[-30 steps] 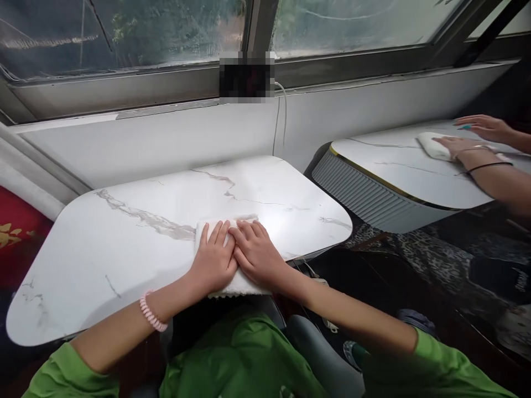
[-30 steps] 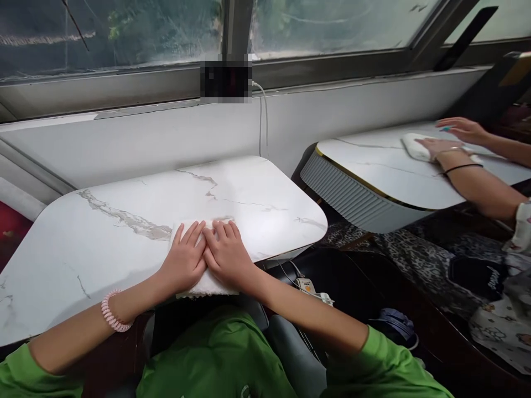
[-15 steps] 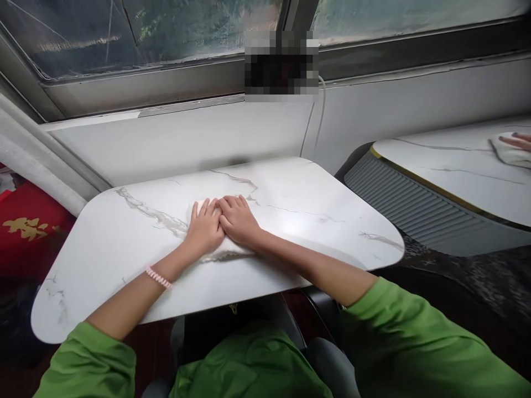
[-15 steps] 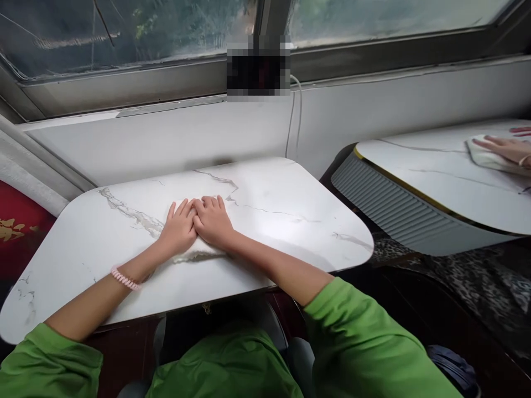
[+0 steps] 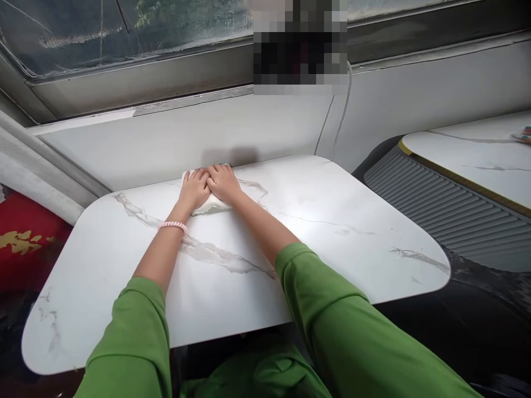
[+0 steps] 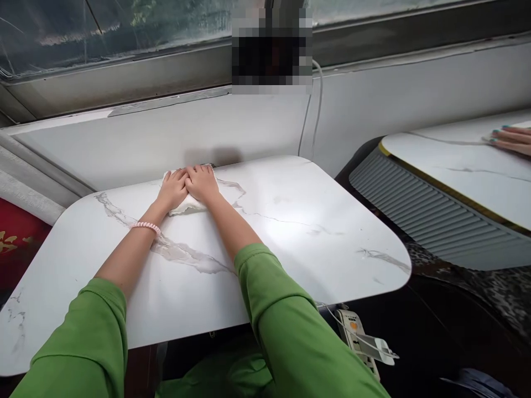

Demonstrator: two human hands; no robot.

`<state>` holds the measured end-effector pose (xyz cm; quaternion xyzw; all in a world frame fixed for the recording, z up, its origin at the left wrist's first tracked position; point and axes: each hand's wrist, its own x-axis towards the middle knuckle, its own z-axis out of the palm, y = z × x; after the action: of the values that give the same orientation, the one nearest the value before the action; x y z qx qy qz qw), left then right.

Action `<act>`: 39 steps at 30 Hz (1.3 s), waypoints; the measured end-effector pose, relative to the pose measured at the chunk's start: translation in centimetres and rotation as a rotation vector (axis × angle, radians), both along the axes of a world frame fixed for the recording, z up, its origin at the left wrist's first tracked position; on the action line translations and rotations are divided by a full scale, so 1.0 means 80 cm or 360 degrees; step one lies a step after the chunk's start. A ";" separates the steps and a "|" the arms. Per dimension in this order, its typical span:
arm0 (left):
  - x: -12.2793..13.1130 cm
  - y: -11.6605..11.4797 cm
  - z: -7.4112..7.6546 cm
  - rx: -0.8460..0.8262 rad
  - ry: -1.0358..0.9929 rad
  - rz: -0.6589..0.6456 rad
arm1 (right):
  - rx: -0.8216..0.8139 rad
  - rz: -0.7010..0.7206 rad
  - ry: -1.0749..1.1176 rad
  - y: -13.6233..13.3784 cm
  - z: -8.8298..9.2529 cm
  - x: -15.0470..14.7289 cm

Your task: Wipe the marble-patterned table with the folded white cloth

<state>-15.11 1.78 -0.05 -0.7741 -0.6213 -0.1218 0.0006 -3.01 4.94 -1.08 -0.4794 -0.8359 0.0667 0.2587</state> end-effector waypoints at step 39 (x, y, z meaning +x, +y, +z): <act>-0.048 -0.239 0.000 -0.0084 0.0107 -0.0003 | -0.0328 0.0517 0.0421 -0.206 -0.004 -0.025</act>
<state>-18.95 -17.34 -0.08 -0.7780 -0.6233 -0.0793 0.0008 -5.04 -11.51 -1.42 -0.3494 -0.8498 0.2546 0.3015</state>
